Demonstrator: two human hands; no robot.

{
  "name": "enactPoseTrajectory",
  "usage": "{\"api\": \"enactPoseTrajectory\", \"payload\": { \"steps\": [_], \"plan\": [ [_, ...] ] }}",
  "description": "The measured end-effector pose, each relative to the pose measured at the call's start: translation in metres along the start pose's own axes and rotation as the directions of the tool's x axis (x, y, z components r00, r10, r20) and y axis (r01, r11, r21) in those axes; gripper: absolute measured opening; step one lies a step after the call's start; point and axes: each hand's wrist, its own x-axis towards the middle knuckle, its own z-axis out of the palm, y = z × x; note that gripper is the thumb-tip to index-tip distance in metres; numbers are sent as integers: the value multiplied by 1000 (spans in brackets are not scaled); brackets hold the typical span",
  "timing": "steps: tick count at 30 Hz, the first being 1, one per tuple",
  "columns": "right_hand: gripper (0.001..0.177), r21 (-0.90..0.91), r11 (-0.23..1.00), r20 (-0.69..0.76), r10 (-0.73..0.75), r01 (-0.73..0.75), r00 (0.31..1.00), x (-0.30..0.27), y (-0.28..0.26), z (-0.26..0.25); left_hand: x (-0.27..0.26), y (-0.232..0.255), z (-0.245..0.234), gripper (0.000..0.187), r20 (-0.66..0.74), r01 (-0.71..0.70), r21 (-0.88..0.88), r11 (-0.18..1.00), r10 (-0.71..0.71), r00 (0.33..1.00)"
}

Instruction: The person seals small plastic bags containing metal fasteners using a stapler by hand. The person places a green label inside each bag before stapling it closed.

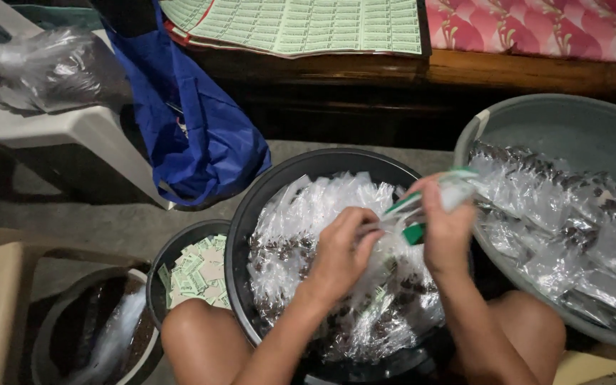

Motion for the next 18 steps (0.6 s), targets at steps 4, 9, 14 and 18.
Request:
{"api": "enactPoseTrajectory", "payload": {
  "steps": [4, 9, 14, 18],
  "plan": [
    [35, -111, 992, -32, 49, -53, 998, 12, 31, 14, -7, -1, 10, 18, -22, 5, 61, 998, -4, 1000],
    [38, -103, 987, -33, 120, -123, 992, 10, 59, 11, -17, 15, 1, 22, -75, 89, 70, 994, -84, 994],
    [34, -158, 973, 5, 169, -166, 986, 8, 60, 0, -22, -5, 5, 24, -157, 215, 24, 976, -209, 965],
    [36, -185, 977, 28, 116, -109, 993, 6, 55, 9, -21, 2, 13, 24, -95, 218, 11, 976, -216, 972]
  ]
}}
